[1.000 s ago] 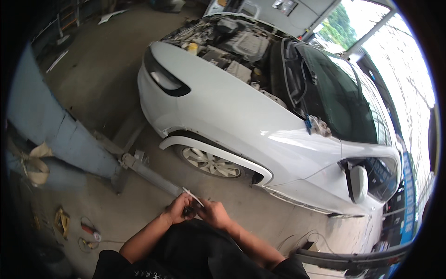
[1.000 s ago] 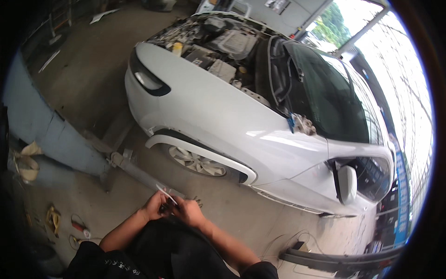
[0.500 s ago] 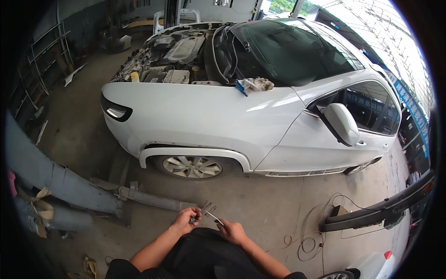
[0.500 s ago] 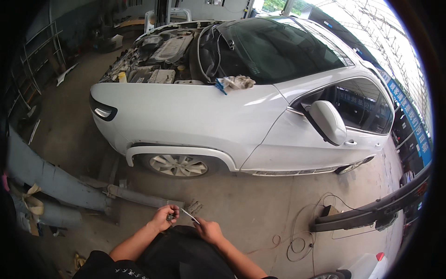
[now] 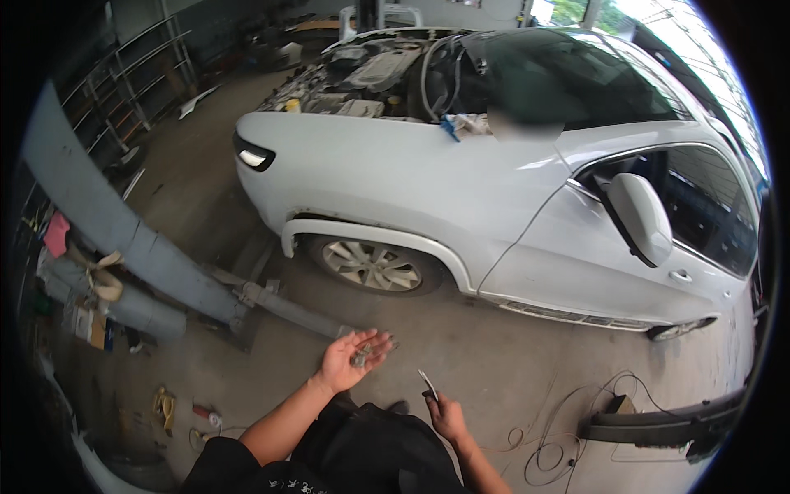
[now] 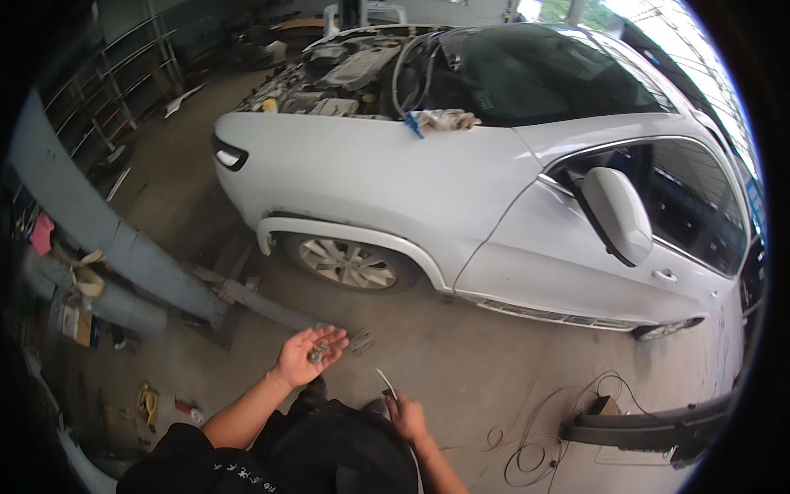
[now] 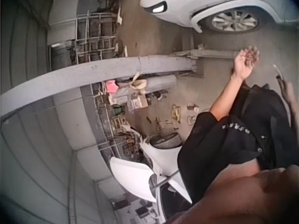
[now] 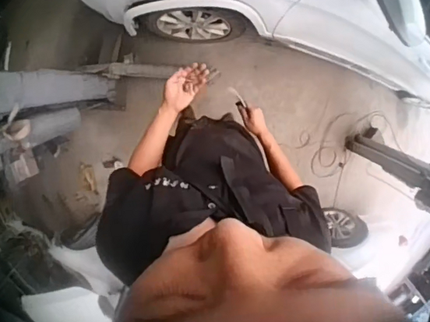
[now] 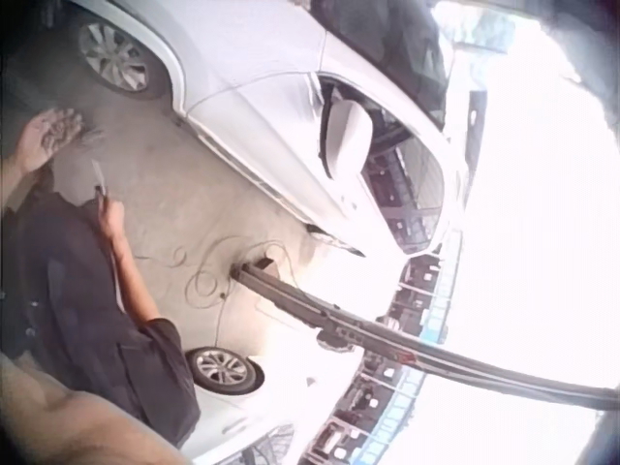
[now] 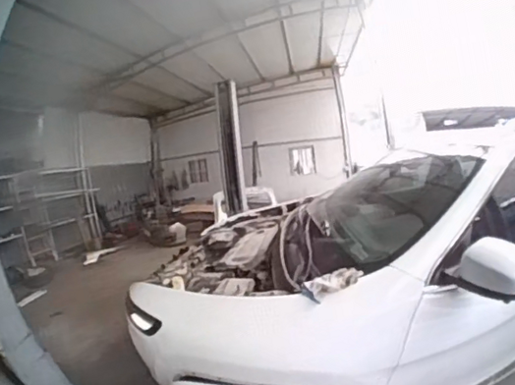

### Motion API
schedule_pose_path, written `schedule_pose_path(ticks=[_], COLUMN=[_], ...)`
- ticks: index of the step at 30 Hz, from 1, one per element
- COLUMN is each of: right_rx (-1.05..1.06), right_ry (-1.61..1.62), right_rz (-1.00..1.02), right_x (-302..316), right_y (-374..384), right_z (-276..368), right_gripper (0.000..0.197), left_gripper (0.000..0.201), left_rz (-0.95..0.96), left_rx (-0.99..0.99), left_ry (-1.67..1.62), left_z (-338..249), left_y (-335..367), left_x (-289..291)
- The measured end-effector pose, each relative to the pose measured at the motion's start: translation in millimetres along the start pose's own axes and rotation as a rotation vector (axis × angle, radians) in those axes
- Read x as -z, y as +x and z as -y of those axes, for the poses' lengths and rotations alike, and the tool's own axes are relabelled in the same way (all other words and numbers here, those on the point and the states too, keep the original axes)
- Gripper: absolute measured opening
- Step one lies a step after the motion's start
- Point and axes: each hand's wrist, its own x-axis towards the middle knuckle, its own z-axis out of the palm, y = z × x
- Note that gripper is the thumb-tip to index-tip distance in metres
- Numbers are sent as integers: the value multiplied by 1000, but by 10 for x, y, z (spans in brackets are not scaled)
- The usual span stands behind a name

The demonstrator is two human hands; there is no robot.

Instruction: The person wipes the front bumper of a white car with a cloth, then uses a trim removal tool to align and secure the bumper along the wheel arch and lower edge. The person repeatedly presses and adjusts the bumper to ensure it is properly seated.

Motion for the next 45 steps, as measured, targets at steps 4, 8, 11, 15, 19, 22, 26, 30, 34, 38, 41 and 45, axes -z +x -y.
schedule_pose_path(ticks=[4,8,11,15,19,22,26,30,34,38,41,45], right_rx=[-17,1,-4,-56,-79,-98,-172,-190,-179,-154,-120,-138], right_ry=[28,51,-110,-169,-316,-356,-360,-384,-385,-413,-426,-444], right_rz=[29,106,230,292,247,173,138,216,294,368,422,473], right_x=[-117,-348,-377,-296,-155,-56,139,375,663,958,1087,1100], right_y=[42,209,489,947,1317,1580,1861,2170,2572,2922,3112,3190], right_z=[-95,-256,-99,63,38,-103,-139,-205,-486,-680,-753,-853], right_gripper=[18,19,28,36,35,40,38,34,33,33,24,20], left_gripper=[39,29,19,17,17,20,28,35,37,35,32,23], left_rz=[70,51,27,-154,-250,-280,-385,-497,-604,-697,-737,-707], left_rx=[-63,-116,-122,-119,-62,12,59,93,42,-46,-79,-46], left_ry=[4,-4,-17,76,106,196,241,252,237,314,343,325], left_z=[-99,-221,-340,-629,-1046,-1282,-1449,-1413,-1323,-1268,-1240,-1247], left_y=[-158,-8,212,605,1327,2014,2842,3382,3739,3873,3943,3893], left_x=[-104,213,604,854,986,932,772,663,577,516,465,481])
